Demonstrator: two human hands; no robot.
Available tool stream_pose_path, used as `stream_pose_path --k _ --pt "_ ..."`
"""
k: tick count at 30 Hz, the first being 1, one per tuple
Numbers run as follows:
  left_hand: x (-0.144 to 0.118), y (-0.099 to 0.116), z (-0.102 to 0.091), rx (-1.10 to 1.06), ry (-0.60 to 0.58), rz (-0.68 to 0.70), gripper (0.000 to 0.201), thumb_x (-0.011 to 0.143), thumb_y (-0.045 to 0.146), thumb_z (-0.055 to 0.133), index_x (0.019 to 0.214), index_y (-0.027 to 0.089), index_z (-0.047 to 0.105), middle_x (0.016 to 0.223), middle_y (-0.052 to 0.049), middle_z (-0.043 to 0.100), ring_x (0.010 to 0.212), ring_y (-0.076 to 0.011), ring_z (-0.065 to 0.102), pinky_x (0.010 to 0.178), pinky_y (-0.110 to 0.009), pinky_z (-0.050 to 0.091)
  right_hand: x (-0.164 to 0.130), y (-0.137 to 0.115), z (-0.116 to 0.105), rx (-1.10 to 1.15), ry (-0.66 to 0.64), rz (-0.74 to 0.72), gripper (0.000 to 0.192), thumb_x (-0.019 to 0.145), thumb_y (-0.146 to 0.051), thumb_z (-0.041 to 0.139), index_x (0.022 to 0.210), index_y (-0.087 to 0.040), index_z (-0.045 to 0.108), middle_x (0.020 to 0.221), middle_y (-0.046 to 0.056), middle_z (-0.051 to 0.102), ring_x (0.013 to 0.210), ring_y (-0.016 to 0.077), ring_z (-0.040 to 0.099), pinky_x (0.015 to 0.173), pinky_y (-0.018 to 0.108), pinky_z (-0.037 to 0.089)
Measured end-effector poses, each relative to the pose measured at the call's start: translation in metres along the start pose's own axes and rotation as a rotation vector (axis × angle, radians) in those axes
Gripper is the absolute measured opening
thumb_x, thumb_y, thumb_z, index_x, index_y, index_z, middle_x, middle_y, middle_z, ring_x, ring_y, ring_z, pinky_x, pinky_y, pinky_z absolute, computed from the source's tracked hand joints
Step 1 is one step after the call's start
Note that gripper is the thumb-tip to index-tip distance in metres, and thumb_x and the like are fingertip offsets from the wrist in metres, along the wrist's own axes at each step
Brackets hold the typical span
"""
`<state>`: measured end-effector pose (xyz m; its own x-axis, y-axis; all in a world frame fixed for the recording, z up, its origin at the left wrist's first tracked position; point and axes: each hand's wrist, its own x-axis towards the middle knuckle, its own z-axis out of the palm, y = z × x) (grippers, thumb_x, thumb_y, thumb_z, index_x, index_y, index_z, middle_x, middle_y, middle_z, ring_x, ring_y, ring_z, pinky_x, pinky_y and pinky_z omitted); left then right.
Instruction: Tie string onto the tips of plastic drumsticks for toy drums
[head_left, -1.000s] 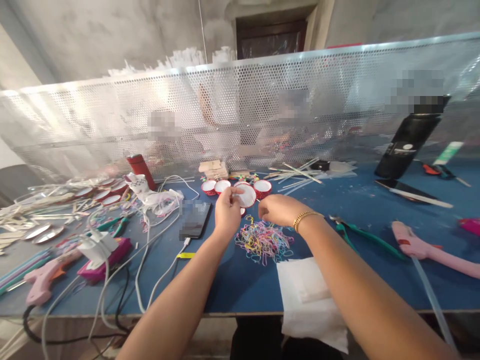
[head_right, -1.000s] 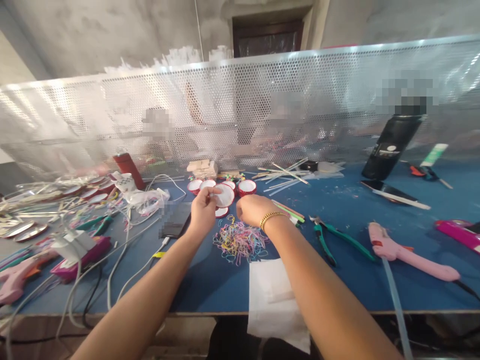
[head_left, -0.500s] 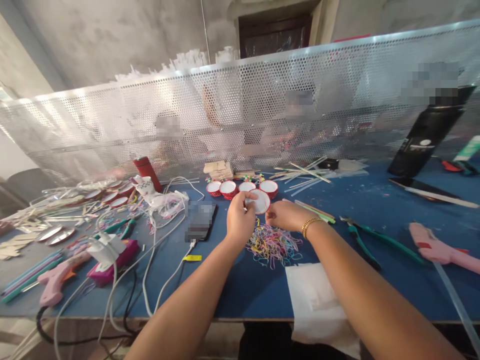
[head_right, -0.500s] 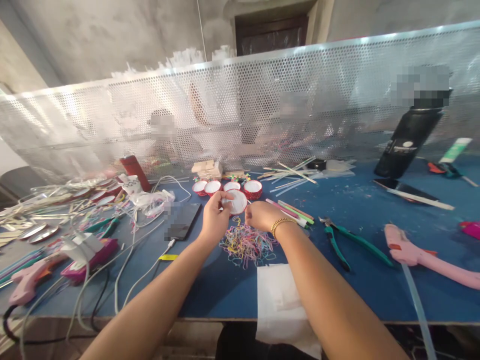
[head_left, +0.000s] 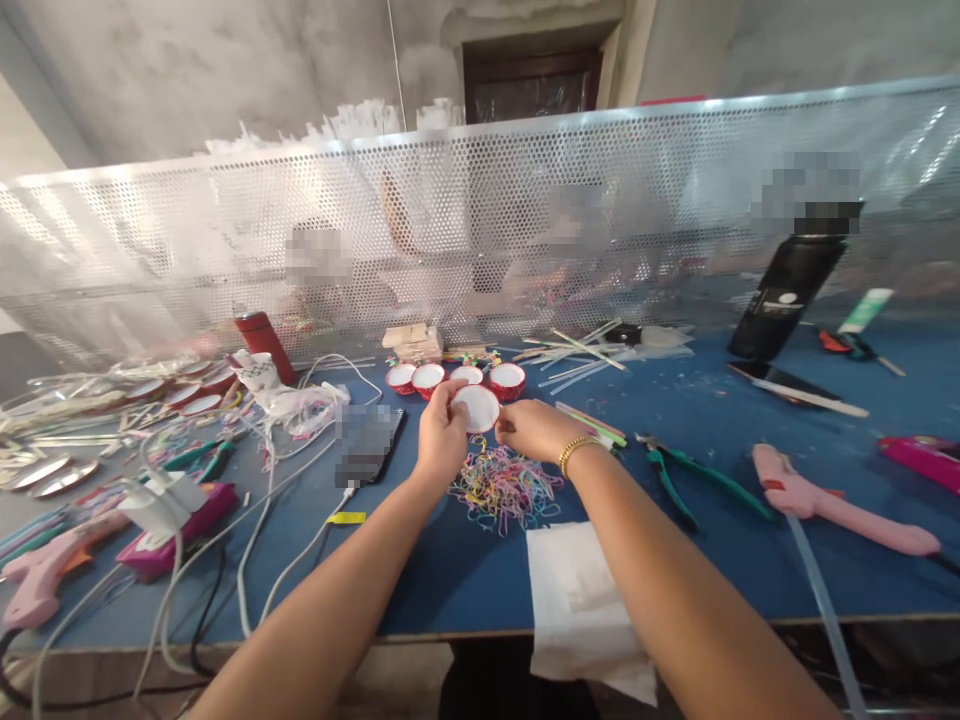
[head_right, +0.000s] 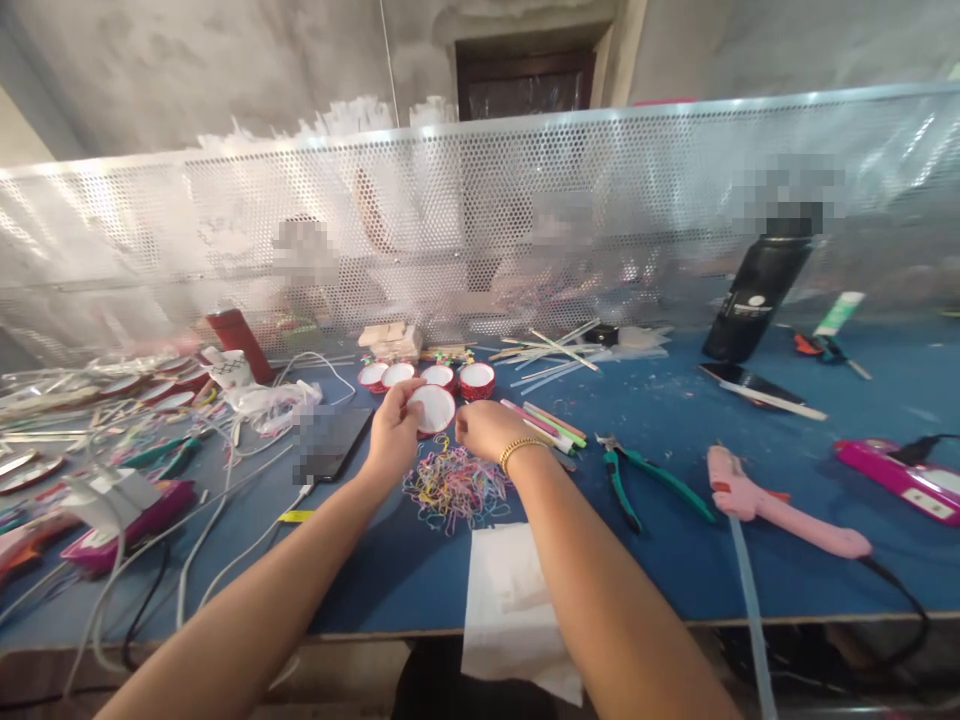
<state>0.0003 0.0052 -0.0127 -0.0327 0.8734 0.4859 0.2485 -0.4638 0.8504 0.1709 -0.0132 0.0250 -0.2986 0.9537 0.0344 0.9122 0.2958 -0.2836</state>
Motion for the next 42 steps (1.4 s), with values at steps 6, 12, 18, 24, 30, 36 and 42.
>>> stream_pose_path --k 6,12,18,24,30,36,42 --pt "0.003 0.000 -0.002 0.031 0.015 -0.003 0.024 0.086 0.015 0.053 0.105 0.019 0.067 0.091 -0.003 0.072 0.078 -0.0170 0.061 0.071 -0.028 0.047 0.000 0.000 -0.003 0.022 0.111 0.053 0.021 0.099 -0.031 0.056 0.099 -0.022 0.075 0.109 0.009 0.078 0.102 0.0223 0.071 0.074 0.027 0.044" --pt "0.010 -0.003 -0.006 0.022 0.065 0.025 0.022 0.086 0.015 0.054 0.105 0.019 0.063 0.093 -0.004 0.070 0.079 -0.0161 0.061 0.072 -0.027 0.047 -0.002 -0.002 -0.003 0.017 0.054 0.051 0.012 0.091 -0.025 0.066 0.095 -0.024 0.077 0.109 0.005 0.079 0.101 0.0213 0.071 0.078 0.027 0.046" --pt "0.014 -0.008 -0.006 0.015 0.098 0.010 0.016 0.087 0.017 0.057 0.102 0.019 0.061 0.090 -0.003 0.070 0.077 -0.0152 0.063 0.071 -0.026 0.047 0.001 -0.002 0.000 -0.032 0.039 0.048 0.015 0.091 -0.021 0.065 0.097 -0.024 0.078 0.110 0.006 0.079 0.105 0.0216 0.071 0.084 0.027 0.048" --pt "0.017 -0.003 -0.008 0.002 0.108 -0.001 0.016 0.084 0.011 0.055 0.097 0.020 0.060 0.087 -0.002 0.071 0.078 -0.0149 0.063 0.073 -0.026 0.047 0.002 -0.002 0.002 -0.037 0.043 0.020 0.017 0.091 -0.020 0.066 0.103 -0.025 0.078 0.111 0.005 0.079 0.106 0.0206 0.071 0.086 0.027 0.049" --pt "0.016 -0.006 -0.010 0.001 0.114 0.020 0.018 0.084 0.014 0.055 0.100 0.020 0.059 0.083 0.000 0.067 0.070 -0.0135 0.058 0.069 -0.025 0.044 0.007 -0.003 0.009 0.045 0.029 -0.065 0.028 0.091 -0.012 0.062 0.106 -0.026 0.079 0.107 0.004 0.080 0.100 0.0178 0.073 0.084 0.024 0.049" --pt "0.016 -0.009 -0.010 -0.004 0.114 0.035 0.019 0.085 0.015 0.054 0.102 0.019 0.059 0.093 -0.003 0.069 0.078 -0.0137 0.060 0.074 -0.024 0.045 0.014 -0.002 0.019 0.036 -0.008 -0.080 0.027 0.085 -0.013 0.070 0.105 -0.028 0.081 0.111 0.003 0.078 0.101 0.0178 0.072 0.085 0.024 0.049" --pt "0.017 -0.008 -0.009 -0.052 0.119 0.014 0.018 0.084 0.014 0.054 0.101 0.018 0.060 0.092 -0.004 0.067 0.083 -0.0157 0.062 0.078 -0.026 0.046 0.016 -0.007 0.021 0.015 0.017 -0.083 0.025 0.088 -0.014 0.070 0.106 -0.027 0.081 0.110 0.004 0.077 0.100 0.0181 0.071 0.083 0.024 0.048"
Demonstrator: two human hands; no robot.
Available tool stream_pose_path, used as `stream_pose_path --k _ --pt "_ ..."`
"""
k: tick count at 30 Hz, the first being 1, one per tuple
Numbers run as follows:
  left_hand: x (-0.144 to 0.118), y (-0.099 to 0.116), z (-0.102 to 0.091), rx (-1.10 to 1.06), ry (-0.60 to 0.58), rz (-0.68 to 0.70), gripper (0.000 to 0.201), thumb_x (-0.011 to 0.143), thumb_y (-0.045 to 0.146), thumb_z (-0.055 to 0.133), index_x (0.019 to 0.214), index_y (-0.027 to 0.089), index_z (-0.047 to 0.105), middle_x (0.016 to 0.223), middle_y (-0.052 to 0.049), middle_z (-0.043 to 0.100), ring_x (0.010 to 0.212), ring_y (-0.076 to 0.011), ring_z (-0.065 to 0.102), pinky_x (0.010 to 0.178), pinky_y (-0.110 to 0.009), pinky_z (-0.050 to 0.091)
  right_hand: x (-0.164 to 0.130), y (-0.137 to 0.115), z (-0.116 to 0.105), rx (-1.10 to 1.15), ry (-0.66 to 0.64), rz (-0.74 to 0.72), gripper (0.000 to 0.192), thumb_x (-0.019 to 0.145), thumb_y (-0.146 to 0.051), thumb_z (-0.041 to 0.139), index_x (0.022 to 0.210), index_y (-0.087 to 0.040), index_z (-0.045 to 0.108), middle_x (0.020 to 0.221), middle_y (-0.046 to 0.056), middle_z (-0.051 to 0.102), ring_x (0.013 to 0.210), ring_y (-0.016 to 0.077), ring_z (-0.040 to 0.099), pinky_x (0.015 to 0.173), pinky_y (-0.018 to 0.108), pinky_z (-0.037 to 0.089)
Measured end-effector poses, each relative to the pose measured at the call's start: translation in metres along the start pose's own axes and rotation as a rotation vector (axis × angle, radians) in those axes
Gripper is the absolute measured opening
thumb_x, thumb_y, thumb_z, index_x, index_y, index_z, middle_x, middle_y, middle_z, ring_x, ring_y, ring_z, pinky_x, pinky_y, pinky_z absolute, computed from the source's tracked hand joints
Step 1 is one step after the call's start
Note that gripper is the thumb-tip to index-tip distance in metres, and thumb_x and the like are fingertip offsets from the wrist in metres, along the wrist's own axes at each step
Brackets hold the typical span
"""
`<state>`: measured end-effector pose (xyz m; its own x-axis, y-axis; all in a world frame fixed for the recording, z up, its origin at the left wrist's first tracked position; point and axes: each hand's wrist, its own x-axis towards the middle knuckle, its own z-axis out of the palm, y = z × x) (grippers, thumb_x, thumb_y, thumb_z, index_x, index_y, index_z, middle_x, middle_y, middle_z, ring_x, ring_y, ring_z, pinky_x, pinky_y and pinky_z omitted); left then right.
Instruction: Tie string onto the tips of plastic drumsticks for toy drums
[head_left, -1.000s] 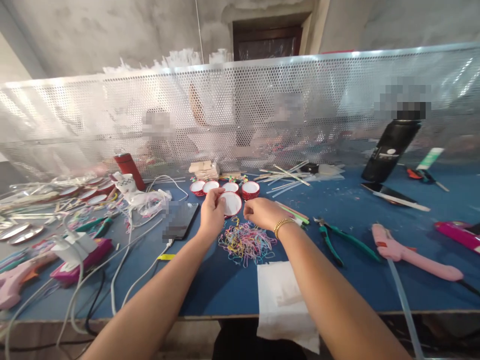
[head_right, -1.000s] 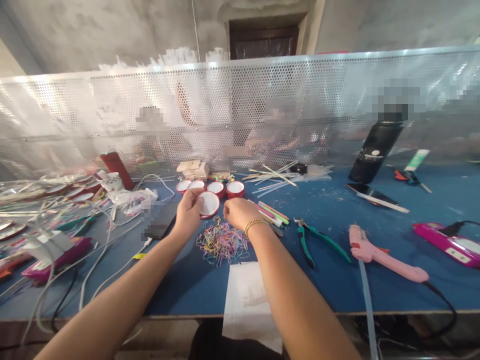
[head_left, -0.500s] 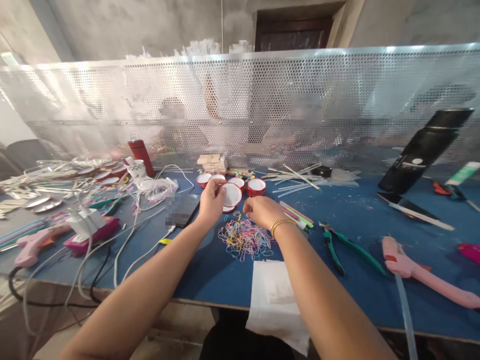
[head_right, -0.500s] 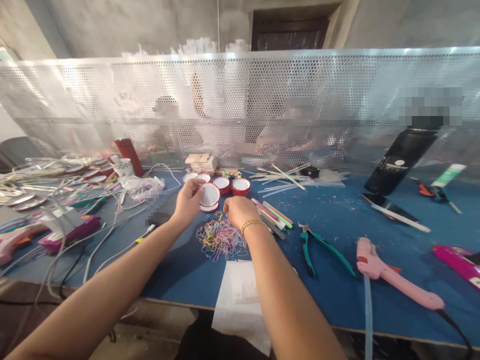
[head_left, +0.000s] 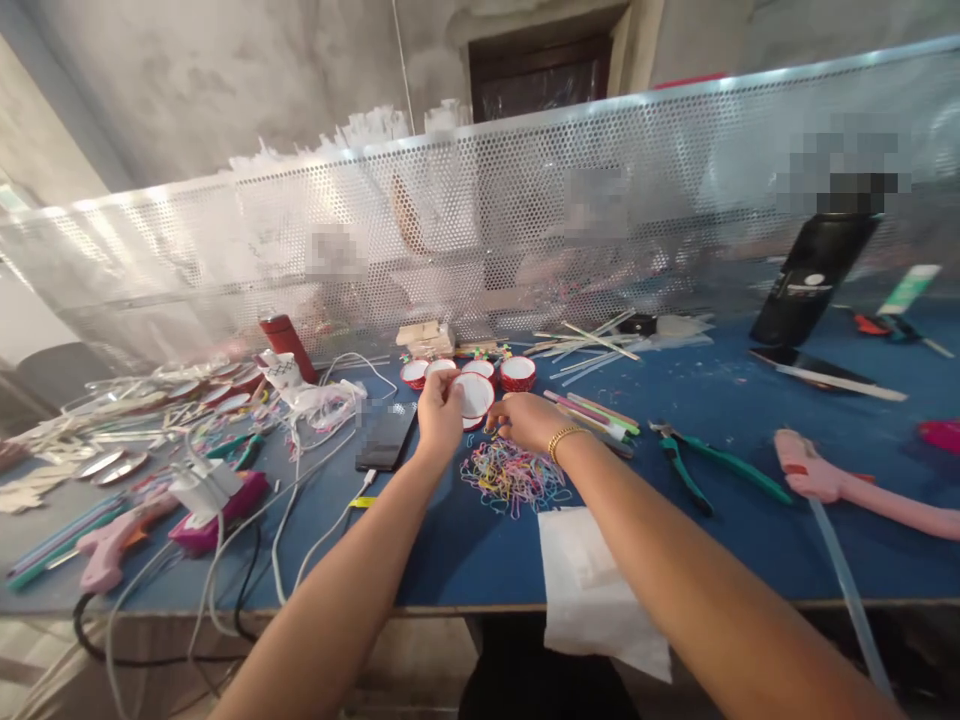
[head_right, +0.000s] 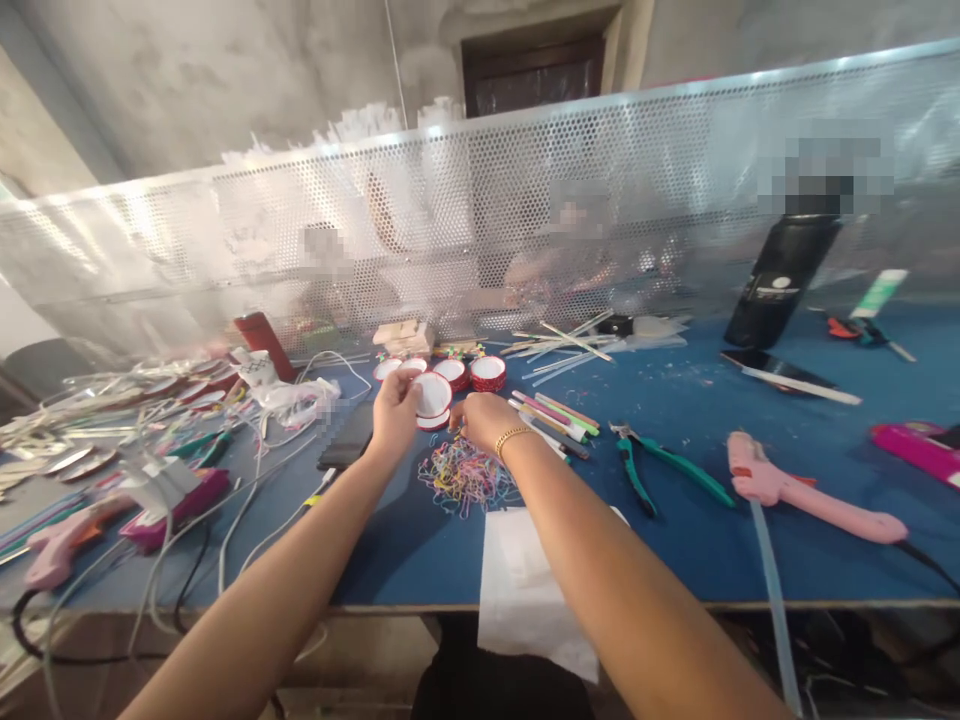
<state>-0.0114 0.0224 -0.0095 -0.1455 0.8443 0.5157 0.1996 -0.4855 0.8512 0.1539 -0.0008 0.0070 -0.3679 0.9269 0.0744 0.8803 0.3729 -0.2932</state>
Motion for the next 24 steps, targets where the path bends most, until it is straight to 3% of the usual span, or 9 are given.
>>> stream_pose_path --k 6,10,12,15,19,24 --pt "-0.001 0.004 0.000 -0.152 0.001 -0.154 0.020 0.082 0.013 0.055 0.100 0.021 0.055 0.079 0.002 0.059 0.064 -0.0124 0.053 0.063 -0.023 0.040 0.004 0.002 0.005 0.076 -0.005 0.000 0.016 0.086 -0.010 0.069 0.090 -0.021 0.079 0.098 0.004 0.078 0.091 0.0172 0.071 0.077 0.023 0.046" --pt "-0.001 0.008 -0.001 -0.191 0.018 -0.197 0.014 0.080 0.011 0.053 0.089 0.022 0.052 0.069 0.006 0.050 0.056 -0.0107 0.044 0.056 -0.021 0.033 0.001 0.010 0.004 0.155 0.066 0.017 0.014 0.091 -0.013 0.063 0.091 -0.021 0.075 0.096 0.005 0.077 0.089 0.0181 0.069 0.075 0.025 0.045" --pt "-0.001 0.007 -0.002 -0.139 -0.002 -0.176 0.012 0.080 0.009 0.050 0.080 0.021 0.054 0.065 0.005 0.048 0.056 -0.0110 0.043 0.056 -0.022 0.032 -0.001 0.015 0.002 0.232 0.098 0.012 0.013 0.091 -0.014 0.062 0.091 -0.020 0.073 0.094 0.004 0.077 0.086 0.0176 0.068 0.073 0.026 0.045" --pt "0.000 0.006 -0.004 0.031 -0.028 -0.098 0.022 0.077 0.004 0.048 0.072 0.018 0.064 0.074 -0.001 0.059 0.069 -0.0141 0.053 0.067 -0.025 0.040 -0.002 0.021 0.000 0.392 0.150 -0.019 0.010 0.087 -0.013 0.063 0.090 -0.020 0.070 0.089 0.003 0.075 0.081 0.0162 0.067 0.070 0.026 0.046" --pt "-0.002 0.009 -0.006 0.234 -0.067 0.002 0.030 0.077 0.003 0.051 0.083 0.018 0.077 0.096 -0.007 0.068 0.093 -0.0200 0.061 0.087 -0.032 0.047 0.000 0.023 -0.001 0.632 0.219 -0.063 0.011 0.082 -0.016 0.071 0.091 -0.019 0.066 0.082 0.001 0.073 0.078 0.0161 0.069 0.072 0.028 0.050" --pt "-0.007 0.021 -0.005 0.295 -0.191 0.028 0.019 0.080 0.011 0.066 0.091 0.019 0.080 0.097 -0.006 0.067 0.085 -0.0182 0.061 0.081 -0.031 0.050 0.001 0.017 -0.001 0.797 0.307 -0.135 0.013 0.081 -0.020 0.072 0.087 -0.021 0.060 0.079 0.001 0.072 0.074 0.0163 0.070 0.070 0.029 0.053"
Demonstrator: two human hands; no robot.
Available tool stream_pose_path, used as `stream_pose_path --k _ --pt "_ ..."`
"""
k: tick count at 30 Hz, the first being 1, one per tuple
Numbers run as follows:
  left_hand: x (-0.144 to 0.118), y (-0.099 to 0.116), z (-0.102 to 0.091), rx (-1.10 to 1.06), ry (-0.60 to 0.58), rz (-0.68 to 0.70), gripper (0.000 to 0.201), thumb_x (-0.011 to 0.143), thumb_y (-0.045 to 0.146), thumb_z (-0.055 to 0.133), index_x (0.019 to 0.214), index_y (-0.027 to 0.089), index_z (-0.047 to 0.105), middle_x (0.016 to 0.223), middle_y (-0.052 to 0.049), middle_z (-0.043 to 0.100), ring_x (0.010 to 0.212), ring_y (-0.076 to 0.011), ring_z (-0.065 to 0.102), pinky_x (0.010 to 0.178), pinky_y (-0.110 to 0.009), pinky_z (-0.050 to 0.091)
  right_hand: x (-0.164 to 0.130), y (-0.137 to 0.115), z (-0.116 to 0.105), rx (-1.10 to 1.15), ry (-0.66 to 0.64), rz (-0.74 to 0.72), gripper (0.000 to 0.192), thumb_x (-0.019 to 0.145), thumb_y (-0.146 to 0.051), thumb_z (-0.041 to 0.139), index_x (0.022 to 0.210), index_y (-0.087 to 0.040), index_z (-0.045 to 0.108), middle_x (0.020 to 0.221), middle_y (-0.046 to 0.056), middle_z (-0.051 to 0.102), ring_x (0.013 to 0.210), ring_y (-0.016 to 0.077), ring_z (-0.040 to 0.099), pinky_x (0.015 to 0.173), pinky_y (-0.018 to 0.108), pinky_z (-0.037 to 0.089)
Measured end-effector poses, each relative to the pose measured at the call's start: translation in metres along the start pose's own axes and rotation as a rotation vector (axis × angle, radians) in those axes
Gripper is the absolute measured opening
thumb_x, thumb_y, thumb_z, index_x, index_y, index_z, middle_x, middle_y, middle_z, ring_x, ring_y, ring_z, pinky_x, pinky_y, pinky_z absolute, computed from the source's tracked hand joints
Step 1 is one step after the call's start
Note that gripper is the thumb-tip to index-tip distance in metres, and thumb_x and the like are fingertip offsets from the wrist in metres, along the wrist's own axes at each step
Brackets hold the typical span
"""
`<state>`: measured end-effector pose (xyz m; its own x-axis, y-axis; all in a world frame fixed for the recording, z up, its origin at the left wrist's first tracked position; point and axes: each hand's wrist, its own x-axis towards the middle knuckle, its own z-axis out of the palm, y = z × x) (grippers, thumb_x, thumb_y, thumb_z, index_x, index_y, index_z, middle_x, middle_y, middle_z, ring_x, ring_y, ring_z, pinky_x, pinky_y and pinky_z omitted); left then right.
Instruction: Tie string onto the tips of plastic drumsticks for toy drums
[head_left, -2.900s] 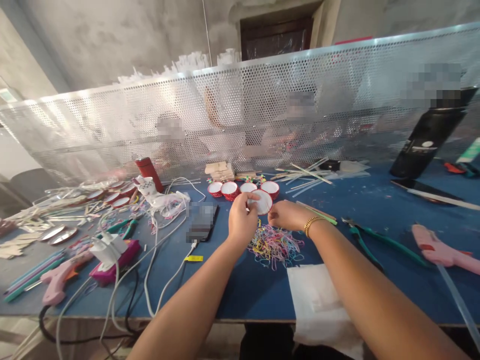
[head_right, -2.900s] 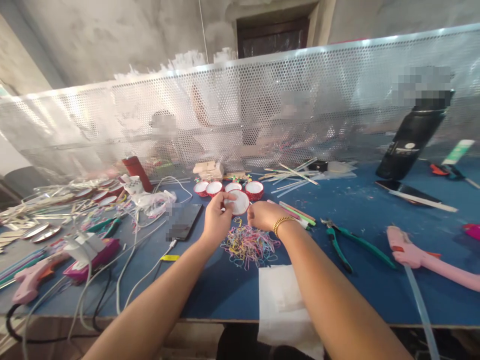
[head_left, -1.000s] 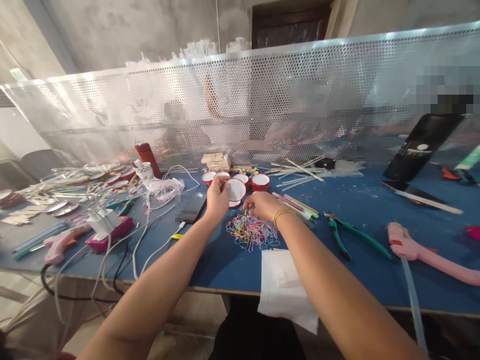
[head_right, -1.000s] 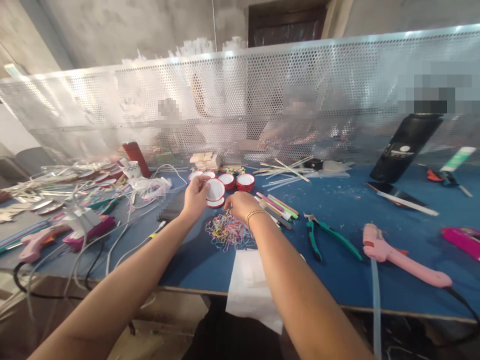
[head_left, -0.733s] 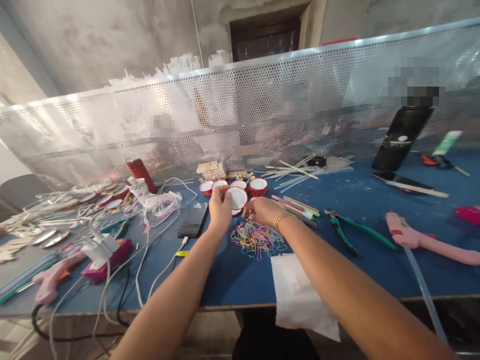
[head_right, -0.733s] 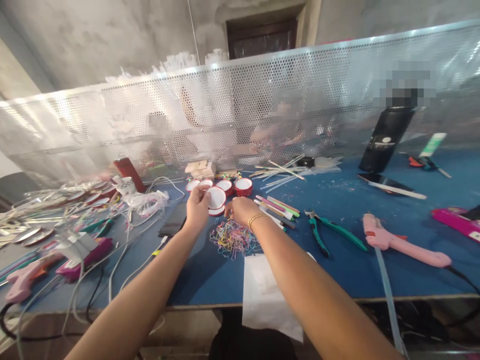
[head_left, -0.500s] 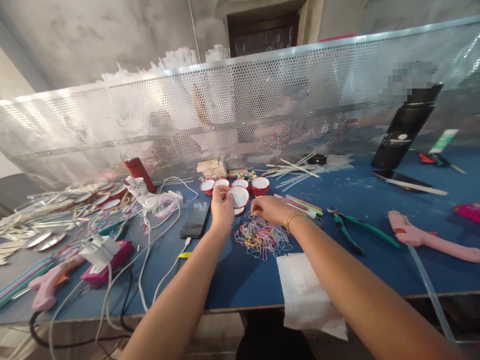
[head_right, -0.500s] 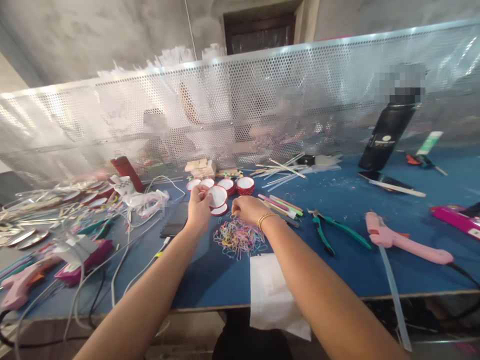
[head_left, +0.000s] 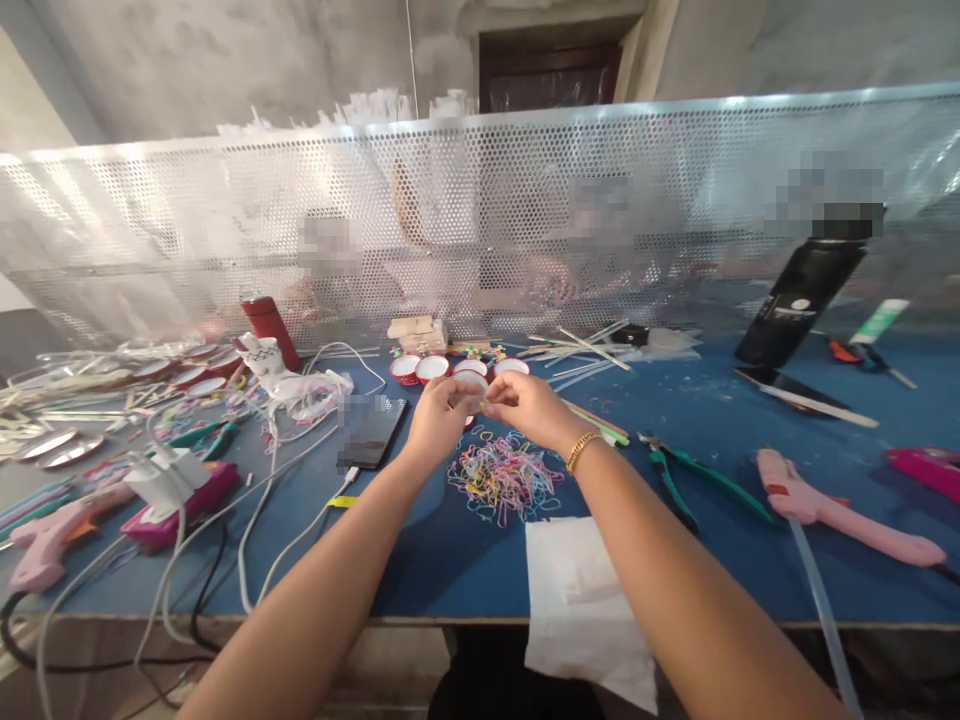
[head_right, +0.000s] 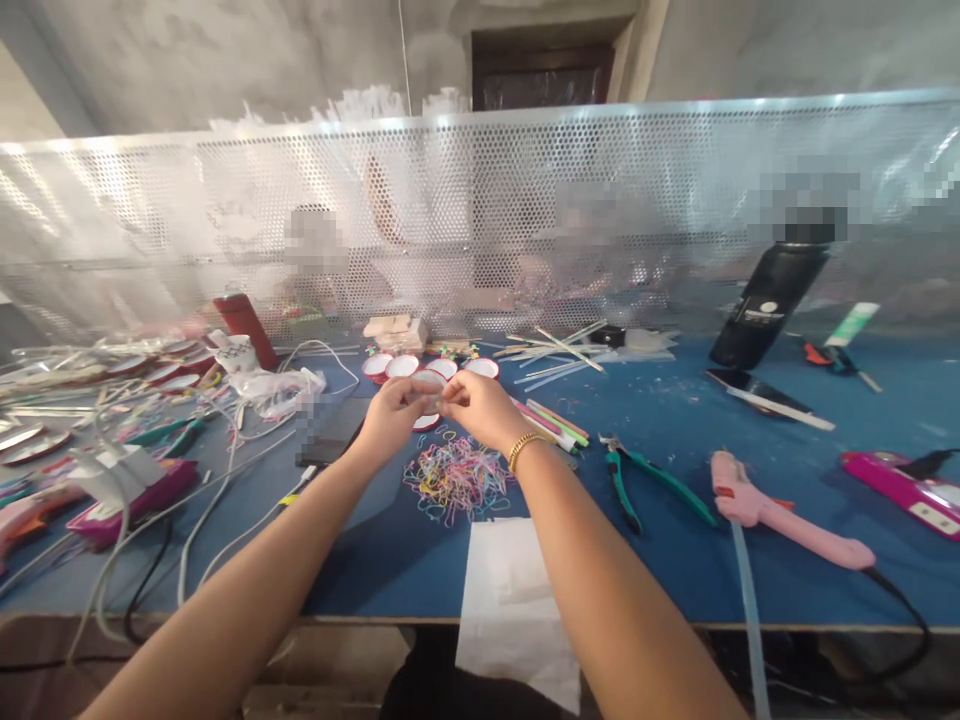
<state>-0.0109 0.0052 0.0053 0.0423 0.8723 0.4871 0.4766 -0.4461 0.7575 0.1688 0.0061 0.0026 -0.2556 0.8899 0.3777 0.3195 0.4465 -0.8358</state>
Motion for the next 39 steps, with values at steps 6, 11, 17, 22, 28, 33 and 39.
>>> stream_pose_path --k 6,11,17,22,28,33,39 --pt "-0.003 0.005 0.001 0.005 -0.020 0.081 0.007 0.079 0.022 0.077 0.085 0.020 0.078 0.088 -0.002 0.063 0.076 -0.0147 0.057 0.075 -0.028 0.048 0.001 -0.007 0.002 -0.085 0.155 -0.025 0.017 0.080 -0.013 0.070 0.083 -0.022 0.056 0.077 0.000 0.071 0.073 0.0171 0.071 0.070 0.029 0.053" --pt "-0.003 0.001 0.002 -0.014 -0.004 0.088 0.007 0.078 0.013 0.076 0.080 0.019 0.076 0.085 -0.001 0.063 0.072 -0.0131 0.054 0.070 -0.026 0.046 0.001 -0.009 0.003 -0.172 0.191 -0.059 0.020 0.079 -0.010 0.071 0.083 -0.022 0.056 0.076 -0.001 0.071 0.075 0.0180 0.073 0.070 0.029 0.053" --pt "-0.002 -0.001 0.001 -0.029 0.020 0.108 0.008 0.078 0.012 0.076 0.080 0.020 0.077 0.085 -0.001 0.064 0.072 -0.0134 0.055 0.071 -0.026 0.046 0.000 -0.011 0.006 -0.196 0.190 -0.061 0.019 0.079 -0.008 0.070 0.082 -0.022 0.058 0.077 -0.001 0.072 0.075 0.0174 0.073 0.069 0.028 0.053" --pt "-0.002 0.000 0.001 -0.046 0.018 0.120 0.004 0.079 0.017 0.075 0.080 0.020 0.078 0.083 -0.001 0.063 0.073 -0.0137 0.055 0.070 -0.026 0.045 -0.001 -0.014 0.005 -0.224 0.220 -0.065 0.019 0.079 -0.009 0.072 0.083 -0.022 0.059 0.078 -0.001 0.073 0.075 0.0172 0.073 0.070 0.028 0.053" --pt "-0.002 0.003 0.000 -0.032 0.005 0.110 0.006 0.080 0.024 0.074 0.077 0.019 0.076 0.081 -0.001 0.060 0.071 -0.0138 0.052 0.065 -0.025 0.042 -0.002 -0.017 0.005 -0.209 0.199 -0.052 0.019 0.080 -0.008 0.071 0.086 -0.022 0.060 0.078 0.001 0.073 0.077 0.0183 0.073 0.072 0.030 0.055" --pt "-0.003 0.007 -0.002 0.006 0.012 0.105 0.008 0.081 0.024 0.070 0.076 0.018 0.072 0.081 -0.002 0.061 0.074 -0.0151 0.053 0.065 -0.025 0.041 -0.002 -0.021 0.007 -0.198 0.182 -0.063 0.012 0.081 -0.010 0.069 0.084 -0.021 0.065 0.082 0.004 0.076 0.076 0.0184 0.073 0.074 0.031 0.055" --pt "-0.005 0.009 -0.005 0.075 0.019 0.133 0.008 0.081 0.020 0.065 0.074 0.018 0.068 0.084 -0.002 0.062 0.075 -0.0155 0.054 0.068 -0.026 0.042 -0.005 -0.029 0.005 -0.326 0.186 -0.108 0.010 0.079 -0.014 0.063 0.077 -0.023 0.067 0.073 0.001 0.071 0.069 0.0172 0.064 0.068 0.029 0.048"
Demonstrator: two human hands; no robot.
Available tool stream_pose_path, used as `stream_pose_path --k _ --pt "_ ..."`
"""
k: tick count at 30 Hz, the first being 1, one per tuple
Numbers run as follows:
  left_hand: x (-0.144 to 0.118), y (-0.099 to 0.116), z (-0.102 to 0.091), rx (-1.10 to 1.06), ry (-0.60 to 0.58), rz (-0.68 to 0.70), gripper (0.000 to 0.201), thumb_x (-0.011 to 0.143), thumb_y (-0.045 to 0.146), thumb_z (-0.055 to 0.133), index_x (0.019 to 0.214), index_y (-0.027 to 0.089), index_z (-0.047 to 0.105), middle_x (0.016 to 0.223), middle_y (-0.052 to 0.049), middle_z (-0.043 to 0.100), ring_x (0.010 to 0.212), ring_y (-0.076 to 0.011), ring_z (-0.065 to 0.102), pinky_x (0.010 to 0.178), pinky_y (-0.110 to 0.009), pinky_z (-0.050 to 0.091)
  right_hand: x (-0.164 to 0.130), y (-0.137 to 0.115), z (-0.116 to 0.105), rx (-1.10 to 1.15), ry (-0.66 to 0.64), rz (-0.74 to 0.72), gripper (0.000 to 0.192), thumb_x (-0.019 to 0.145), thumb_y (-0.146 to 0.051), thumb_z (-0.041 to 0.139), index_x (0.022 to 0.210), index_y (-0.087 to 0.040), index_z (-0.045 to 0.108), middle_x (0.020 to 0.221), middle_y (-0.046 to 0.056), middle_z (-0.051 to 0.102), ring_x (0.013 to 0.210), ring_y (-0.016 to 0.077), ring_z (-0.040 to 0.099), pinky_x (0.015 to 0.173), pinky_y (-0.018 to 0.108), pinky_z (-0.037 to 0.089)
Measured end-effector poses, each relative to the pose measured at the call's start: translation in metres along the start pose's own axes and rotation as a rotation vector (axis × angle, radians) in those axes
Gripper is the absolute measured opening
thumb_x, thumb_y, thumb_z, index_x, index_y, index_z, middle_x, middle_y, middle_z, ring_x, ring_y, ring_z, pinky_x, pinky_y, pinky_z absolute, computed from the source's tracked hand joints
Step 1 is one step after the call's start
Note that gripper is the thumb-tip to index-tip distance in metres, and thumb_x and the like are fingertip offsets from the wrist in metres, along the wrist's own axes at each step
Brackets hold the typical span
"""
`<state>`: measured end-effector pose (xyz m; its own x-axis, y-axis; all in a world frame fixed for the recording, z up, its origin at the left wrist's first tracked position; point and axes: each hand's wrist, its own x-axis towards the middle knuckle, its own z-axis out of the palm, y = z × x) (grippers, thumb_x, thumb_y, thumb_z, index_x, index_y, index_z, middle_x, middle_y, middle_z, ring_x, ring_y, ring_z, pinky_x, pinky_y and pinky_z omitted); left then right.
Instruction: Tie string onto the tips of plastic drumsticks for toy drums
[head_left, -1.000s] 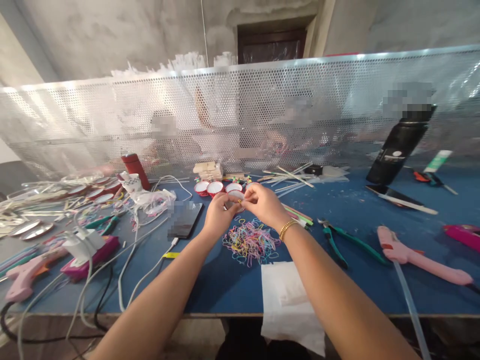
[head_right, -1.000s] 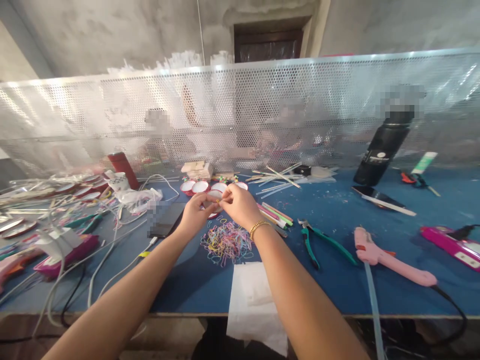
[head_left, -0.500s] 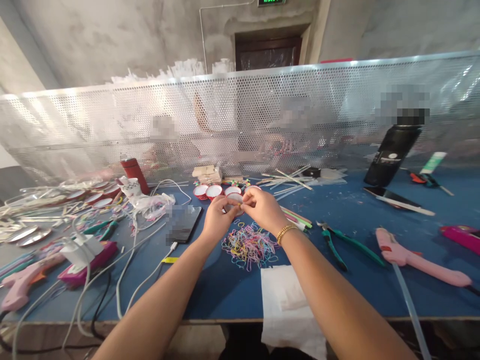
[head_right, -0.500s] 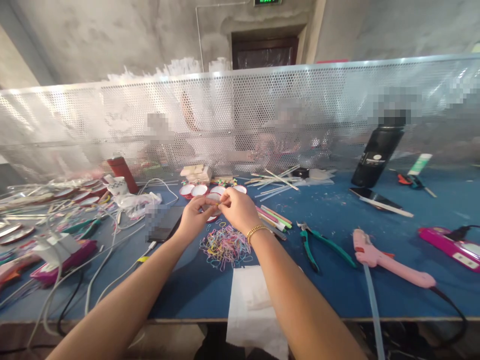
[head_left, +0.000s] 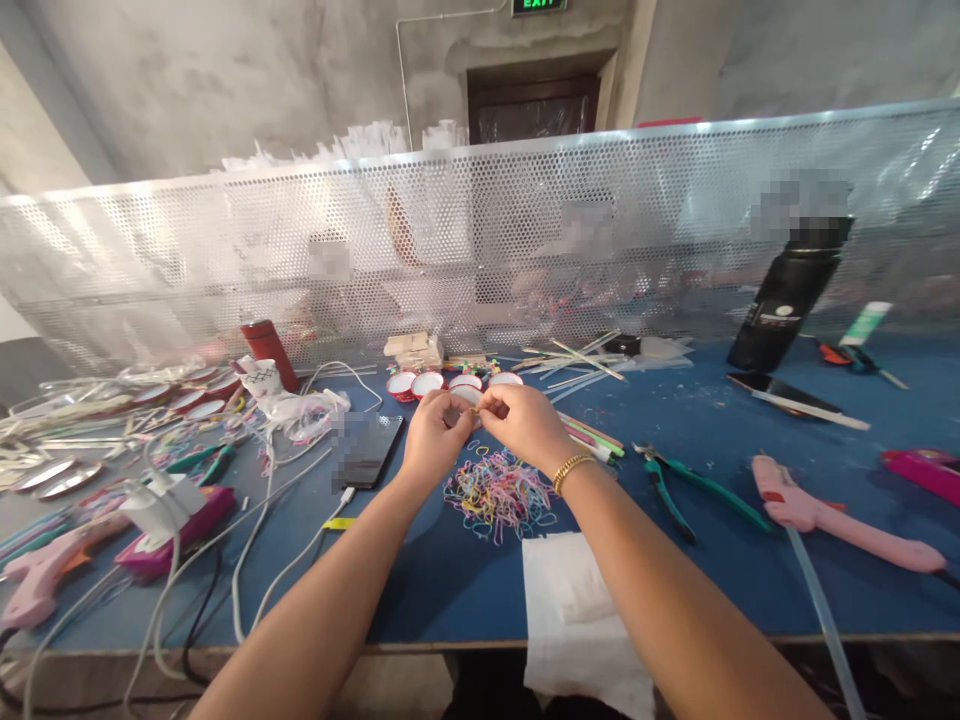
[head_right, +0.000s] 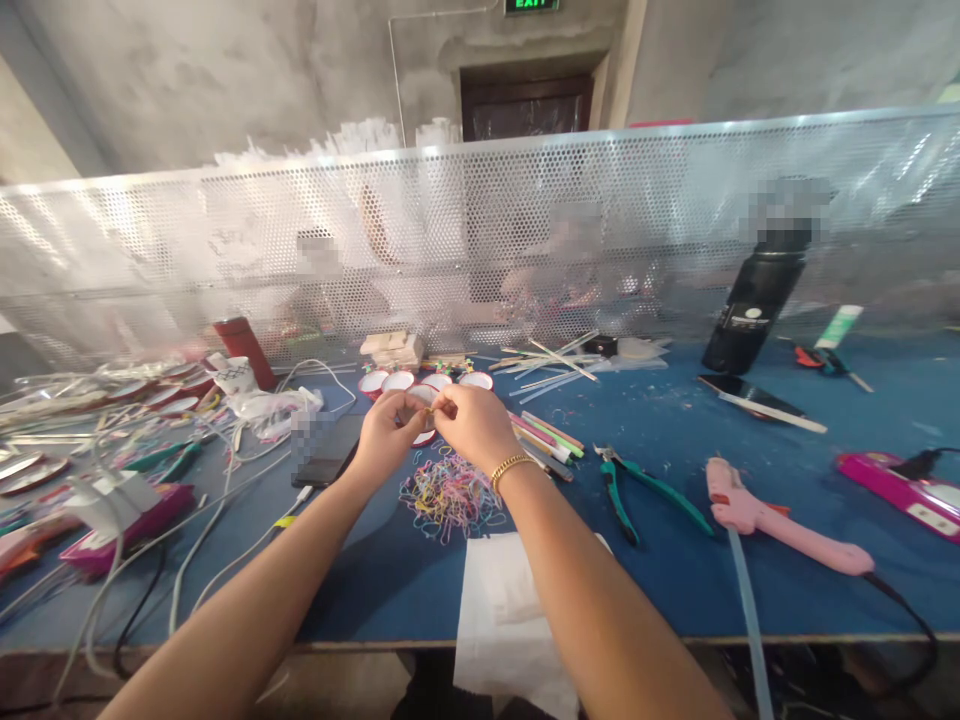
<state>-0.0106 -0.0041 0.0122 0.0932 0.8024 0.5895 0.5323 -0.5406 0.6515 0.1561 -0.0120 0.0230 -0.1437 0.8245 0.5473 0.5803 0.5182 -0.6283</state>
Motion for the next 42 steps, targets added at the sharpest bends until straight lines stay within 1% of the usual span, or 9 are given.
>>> stream_pose_path --k 3,7,13,16,19,25,28,34,42 --pt "0.001 -0.002 -0.002 0.046 0.006 0.001 0.007 0.080 0.018 0.064 0.074 0.019 0.067 0.087 -0.003 0.064 0.081 -0.0166 0.057 0.072 -0.028 0.043 0.000 -0.002 -0.005 0.098 0.020 -0.004 0.008 0.075 -0.017 0.060 0.069 -0.022 0.060 0.071 0.000 0.064 0.069 0.0169 0.057 0.069 0.029 0.045" --pt "0.004 -0.006 -0.004 0.081 0.000 -0.014 0.007 0.081 0.023 0.066 0.075 0.019 0.067 0.090 -0.003 0.065 0.084 -0.0179 0.058 0.073 -0.029 0.042 -0.001 -0.006 -0.016 0.552 -0.139 0.012 0.012 0.076 -0.022 0.050 0.063 -0.022 0.051 0.074 0.002 0.062 0.078 0.0188 0.059 0.080 0.034 0.049" --pt "0.009 -0.009 -0.006 0.044 0.052 -0.019 0.010 0.080 0.022 0.067 0.071 0.018 0.064 0.083 -0.002 0.062 0.080 -0.0162 0.056 0.073 -0.028 0.042 -0.006 -0.017 -0.023 0.878 -0.301 -0.027 0.017 0.084 -0.023 0.056 0.094 -0.022 0.069 0.082 0.002 0.066 0.083 0.0183 0.064 0.090 0.038 0.054" --pt "0.008 -0.011 -0.002 -0.091 0.002 -0.033 0.014 0.081 0.030 0.069 0.076 0.018 0.066 0.078 -0.001 0.060 0.070 -0.0133 0.052 0.065 -0.026 0.041 -0.004 -0.012 -0.018 0.810 -0.309 -0.016 0.040 0.089 -0.026 0.059 0.128 -0.029 0.066 0.085 -0.002 0.067 0.067 0.0137 0.062 0.077 0.034 0.058" --pt "0.009 -0.015 0.002 -0.244 -0.050 -0.136 0.012 0.080 0.029 0.068 0.083 0.018 0.067 0.076 0.000 0.060 0.066 -0.0127 0.053 0.063 -0.025 0.045 0.000 0.000 -0.016 0.634 -0.155 0.001 0.060 0.088 -0.031 0.068 0.146 -0.034 0.053 0.103 0.000 0.070 0.065 0.0117 0.062 0.073 0.033 0.060" --pt "0.013 -0.016 -0.003 -0.524 0.006 -0.333 0.037 0.067 0.017 0.070 0.099 0.022 0.052 0.076 0.004 0.063 0.064 -0.0127 0.061 0.064 -0.027 0.054 0.001 0.017 -0.013 0.153 -0.009 -0.077 0.101 0.061 -0.034 0.095 0.149 -0.027 0.046 0.140 0.014 0.059 0.118 0.0310 0.065 0.107 0.052 0.050" --pt "0.013 -0.011 -0.006 -0.601 0.001 -0.400 0.046 0.065 0.020 0.078 0.102 0.022 0.049 0.074 0.004 0.065 0.061 -0.0127 0.062 0.059 -0.026 0.054 -0.002 0.015 -0.003 -0.017 -0.075 -0.128 0.104 0.054 -0.034 0.098 0.145 -0.026 0.046 0.142 0.017 0.057 0.133 0.0389 0.055 0.115 0.062 0.038" --pt "0.010 -0.003 -0.009 -0.618 -0.071 -0.442 0.038 0.063 0.031 0.085 0.088 0.019 0.059 0.069 0.006 0.058 0.057 -0.0103 0.057 0.053 -0.024 0.051 -0.004 0.010 0.007 -0.023 -0.078 -0.177 0.098 0.055 -0.034 0.096 0.139 -0.027 0.044 0.140 0.016 0.056 0.133 0.0383 0.054 0.115 0.060 0.035" --pt "0.005 0.016 -0.014 -0.704 -0.154 -0.562 0.036 0.061 0.025 0.088 0.081 0.017 0.060 0.065 0.002 0.063 0.050 -0.0091 0.055 0.046 -0.022 0.046 -0.002 0.010 0.004 0.292 -0.136 -0.153 0.087 0.052 -0.035 0.099 0.122 -0.025 0.049 0.131 0.011 0.061 0.123 0.0295 0.060 0.106 0.045 0.047"
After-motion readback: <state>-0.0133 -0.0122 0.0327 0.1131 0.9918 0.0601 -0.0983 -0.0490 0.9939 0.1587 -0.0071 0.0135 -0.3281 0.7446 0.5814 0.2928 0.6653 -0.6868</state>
